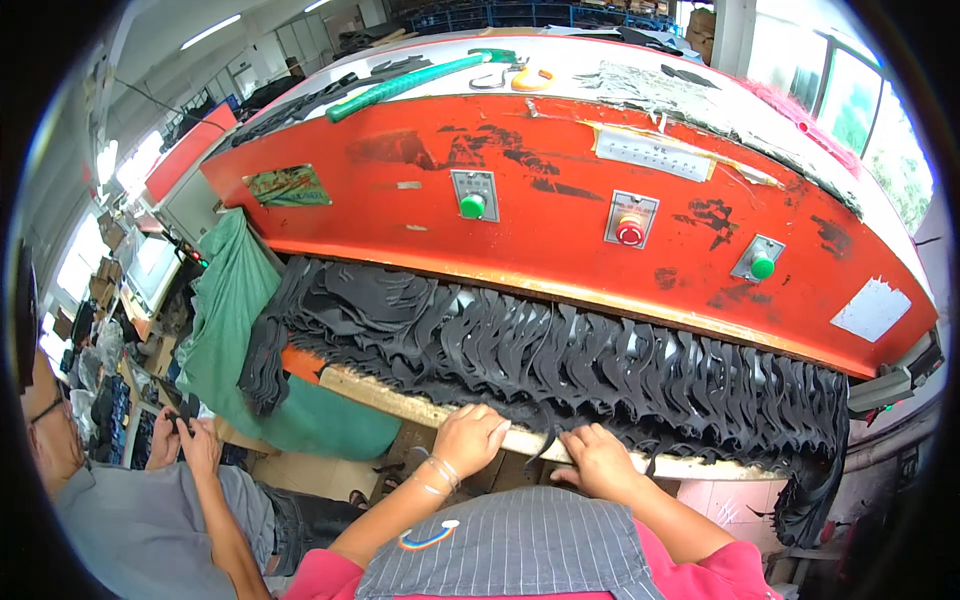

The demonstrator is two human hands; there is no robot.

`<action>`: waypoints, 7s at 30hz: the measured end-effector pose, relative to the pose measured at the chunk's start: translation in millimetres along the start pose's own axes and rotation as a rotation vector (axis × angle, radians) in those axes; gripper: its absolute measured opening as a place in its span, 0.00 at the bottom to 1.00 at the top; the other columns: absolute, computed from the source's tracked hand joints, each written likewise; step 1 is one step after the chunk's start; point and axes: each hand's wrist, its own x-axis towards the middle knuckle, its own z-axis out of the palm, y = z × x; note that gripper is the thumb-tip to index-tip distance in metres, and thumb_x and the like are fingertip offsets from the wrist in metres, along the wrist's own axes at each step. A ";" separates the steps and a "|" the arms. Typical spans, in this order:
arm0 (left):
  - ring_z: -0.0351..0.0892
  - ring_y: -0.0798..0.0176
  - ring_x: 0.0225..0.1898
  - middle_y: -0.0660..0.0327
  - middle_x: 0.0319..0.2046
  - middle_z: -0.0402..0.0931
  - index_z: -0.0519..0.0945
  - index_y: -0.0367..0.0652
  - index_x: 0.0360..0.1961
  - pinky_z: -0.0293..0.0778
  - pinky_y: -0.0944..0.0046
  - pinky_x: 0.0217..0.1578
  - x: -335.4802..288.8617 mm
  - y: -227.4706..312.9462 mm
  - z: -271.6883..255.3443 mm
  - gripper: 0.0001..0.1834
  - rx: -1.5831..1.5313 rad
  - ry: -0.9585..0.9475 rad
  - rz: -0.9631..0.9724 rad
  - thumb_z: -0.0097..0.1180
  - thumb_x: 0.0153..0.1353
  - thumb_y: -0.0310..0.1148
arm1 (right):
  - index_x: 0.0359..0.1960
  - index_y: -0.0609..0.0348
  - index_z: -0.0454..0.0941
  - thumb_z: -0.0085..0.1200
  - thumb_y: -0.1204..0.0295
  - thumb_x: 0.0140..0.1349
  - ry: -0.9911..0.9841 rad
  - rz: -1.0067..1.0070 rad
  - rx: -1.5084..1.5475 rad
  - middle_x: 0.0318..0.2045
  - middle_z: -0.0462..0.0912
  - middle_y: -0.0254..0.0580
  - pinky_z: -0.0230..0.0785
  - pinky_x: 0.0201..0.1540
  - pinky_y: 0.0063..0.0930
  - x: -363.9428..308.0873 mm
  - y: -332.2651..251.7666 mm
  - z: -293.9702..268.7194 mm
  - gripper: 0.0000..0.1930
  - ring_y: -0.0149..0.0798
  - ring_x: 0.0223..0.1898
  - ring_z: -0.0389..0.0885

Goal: Cutting and organizing synthetic shoe upper components using a manual cutting machine and scissors.

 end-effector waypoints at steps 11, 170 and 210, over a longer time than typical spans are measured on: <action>0.73 0.54 0.35 0.59 0.25 0.73 0.77 0.45 0.20 0.68 0.54 0.38 -23.1 -18.7 24.6 0.12 0.091 0.109 0.013 0.54 0.55 0.39 | 0.33 0.59 0.78 0.69 0.64 0.36 0.007 0.164 -0.194 0.30 0.76 0.43 0.70 0.40 0.34 -2.2 -21.9 48.6 0.21 0.45 0.37 0.75; 0.69 0.54 0.51 0.62 0.46 0.74 0.81 0.49 0.44 0.58 0.50 0.55 19.7 -144.9 -40.4 0.25 0.063 0.437 -0.686 0.64 0.48 0.51 | 0.43 0.66 0.77 0.61 0.44 0.47 -0.086 0.346 -0.044 0.42 0.76 0.53 0.68 0.51 0.38 196.8 19.3 42.3 0.34 0.49 0.48 0.74; 0.76 0.69 0.25 0.63 0.23 0.76 0.76 0.41 0.34 0.68 0.71 0.22 31.6 -56.7 -44.2 0.27 -1.538 -0.350 -0.887 0.40 0.67 0.57 | 0.38 0.64 0.74 0.55 0.75 0.62 -0.243 0.386 1.647 0.24 0.78 0.35 0.71 0.30 0.22 118.3 -17.9 29.0 0.06 0.27 0.24 0.76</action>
